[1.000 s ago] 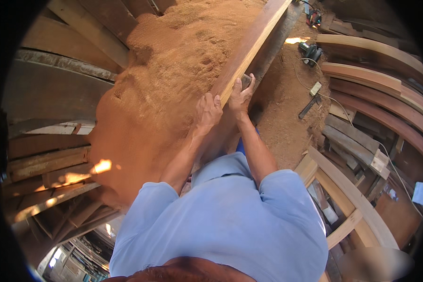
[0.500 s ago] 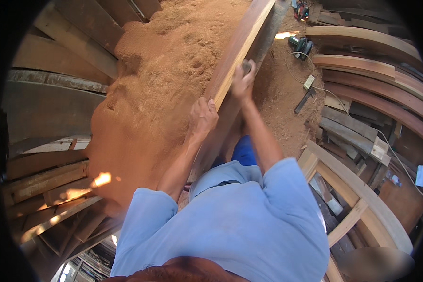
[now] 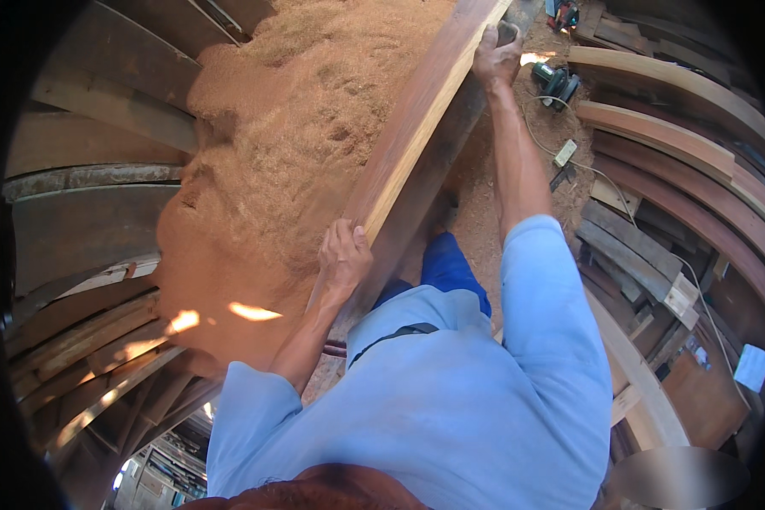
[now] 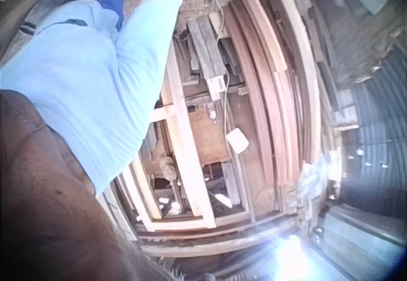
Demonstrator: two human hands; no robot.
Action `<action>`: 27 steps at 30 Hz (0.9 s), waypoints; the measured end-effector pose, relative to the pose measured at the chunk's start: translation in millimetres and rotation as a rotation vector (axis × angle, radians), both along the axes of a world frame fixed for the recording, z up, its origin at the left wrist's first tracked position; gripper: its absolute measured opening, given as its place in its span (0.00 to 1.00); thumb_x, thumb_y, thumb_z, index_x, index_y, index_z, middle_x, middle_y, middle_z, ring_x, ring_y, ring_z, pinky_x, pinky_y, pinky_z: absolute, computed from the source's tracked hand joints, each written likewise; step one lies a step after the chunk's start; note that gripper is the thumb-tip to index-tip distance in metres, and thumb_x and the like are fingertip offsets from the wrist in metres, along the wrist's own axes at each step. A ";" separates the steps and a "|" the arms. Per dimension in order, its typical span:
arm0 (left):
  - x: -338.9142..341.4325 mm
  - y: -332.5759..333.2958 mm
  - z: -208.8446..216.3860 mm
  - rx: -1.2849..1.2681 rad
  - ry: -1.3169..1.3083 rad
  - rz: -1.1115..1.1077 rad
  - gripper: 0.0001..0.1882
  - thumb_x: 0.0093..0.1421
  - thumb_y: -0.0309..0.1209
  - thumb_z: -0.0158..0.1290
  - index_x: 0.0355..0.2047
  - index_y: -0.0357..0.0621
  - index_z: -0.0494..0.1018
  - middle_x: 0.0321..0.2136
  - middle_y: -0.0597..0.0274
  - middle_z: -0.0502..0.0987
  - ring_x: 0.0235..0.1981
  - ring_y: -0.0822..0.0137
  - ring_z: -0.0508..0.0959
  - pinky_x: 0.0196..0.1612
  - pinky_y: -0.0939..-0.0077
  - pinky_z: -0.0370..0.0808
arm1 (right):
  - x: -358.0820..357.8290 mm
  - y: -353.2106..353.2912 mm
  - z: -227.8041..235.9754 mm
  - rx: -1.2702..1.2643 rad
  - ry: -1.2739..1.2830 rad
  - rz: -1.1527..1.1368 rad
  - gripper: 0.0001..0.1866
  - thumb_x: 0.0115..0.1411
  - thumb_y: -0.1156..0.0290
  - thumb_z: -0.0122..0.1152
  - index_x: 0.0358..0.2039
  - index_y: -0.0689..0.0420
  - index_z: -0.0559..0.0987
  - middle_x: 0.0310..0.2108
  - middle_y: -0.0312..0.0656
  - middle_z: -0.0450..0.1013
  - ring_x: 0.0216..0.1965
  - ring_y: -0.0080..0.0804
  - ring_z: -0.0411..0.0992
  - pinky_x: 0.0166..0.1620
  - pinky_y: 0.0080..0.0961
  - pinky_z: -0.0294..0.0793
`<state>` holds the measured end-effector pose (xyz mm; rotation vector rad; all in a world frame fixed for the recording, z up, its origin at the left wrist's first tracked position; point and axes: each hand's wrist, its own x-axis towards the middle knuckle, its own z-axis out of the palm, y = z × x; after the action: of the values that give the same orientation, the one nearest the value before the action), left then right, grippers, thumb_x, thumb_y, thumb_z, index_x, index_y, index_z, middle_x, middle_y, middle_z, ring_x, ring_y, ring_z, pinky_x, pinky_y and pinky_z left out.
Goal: The person marks a wooden plank with a pencil using a metal square, measures the plank with a tape measure, and sands the plank with a sanding block. The person then compares the sanded plank with another piece of wood and places it on a workbench.
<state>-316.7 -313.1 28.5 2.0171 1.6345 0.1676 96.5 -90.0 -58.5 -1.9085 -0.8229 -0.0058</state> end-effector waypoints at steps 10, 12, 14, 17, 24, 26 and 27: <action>-0.5 3.0 5.4 0.039 -0.017 -0.022 0.14 0.70 0.38 0.49 0.39 0.37 0.72 0.37 0.37 0.78 0.40 0.35 0.79 0.44 0.41 0.76 | 5.1 -11.1 5.6 0.011 0.392 0.148 0.31 0.65 0.52 0.64 0.56 0.65 0.70 0.41 0.51 0.80 0.41 0.42 0.79 0.47 0.38 0.79; -1.8 3.7 6.6 0.031 -0.014 -0.013 0.15 0.71 0.38 0.48 0.39 0.37 0.72 0.37 0.36 0.78 0.41 0.34 0.79 0.45 0.41 0.76 | -34.8 -30.9 22.8 0.030 0.434 0.173 0.31 0.66 0.52 0.63 0.56 0.67 0.69 0.39 0.50 0.80 0.39 0.39 0.79 0.44 0.37 0.79; 2.4 4.8 10.6 0.000 -0.008 -0.029 0.16 0.72 0.39 0.47 0.39 0.36 0.71 0.38 0.35 0.79 0.42 0.34 0.79 0.46 0.40 0.76 | -67.8 -67.6 12.6 0.052 0.466 0.194 0.32 0.66 0.54 0.62 0.57 0.68 0.67 0.36 0.48 0.78 0.37 0.37 0.77 0.43 0.37 0.79; -0.1 3.0 -0.6 0.037 -0.004 -0.025 0.18 0.72 0.41 0.46 0.39 0.36 0.71 0.37 0.35 0.79 0.41 0.33 0.80 0.46 0.39 0.76 | -147.8 -128.1 12.0 0.036 0.426 0.193 0.32 0.68 0.54 0.61 0.60 0.67 0.65 0.39 0.51 0.76 0.40 0.38 0.77 0.46 0.39 0.78; -54.3 0.7 5.2 -0.200 -0.173 -0.073 0.22 0.73 0.46 0.44 0.45 0.37 0.72 0.41 0.32 0.81 0.46 0.33 0.80 0.52 0.39 0.72 | -315.9 -256.5 42.9 -0.065 0.524 0.162 0.37 0.70 0.54 0.60 0.69 0.64 0.60 0.50 0.57 0.74 0.53 0.46 0.74 0.58 0.42 0.73; -86.8 -18.6 -2.9 -0.305 -0.170 -0.114 0.22 0.74 0.47 0.44 0.47 0.37 0.72 0.43 0.31 0.81 0.48 0.34 0.80 0.53 0.39 0.71 | -351.3 -285.2 41.3 -0.065 0.516 0.125 0.37 0.70 0.54 0.60 0.69 0.63 0.60 0.52 0.57 0.74 0.53 0.48 0.75 0.59 0.42 0.73; -102.9 -32.5 -7.2 -0.256 -0.133 -0.138 0.21 0.74 0.46 0.45 0.47 0.37 0.71 0.41 0.32 0.80 0.45 0.33 0.80 0.51 0.38 0.72 | -368.3 -295.9 43.2 -0.094 0.498 0.110 0.37 0.70 0.54 0.61 0.69 0.63 0.60 0.52 0.57 0.74 0.54 0.48 0.75 0.59 0.42 0.73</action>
<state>-419.6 -345.6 21.3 1.8727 1.3560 0.0385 -271.8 -385.9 -15.4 -1.8342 -0.5906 0.5608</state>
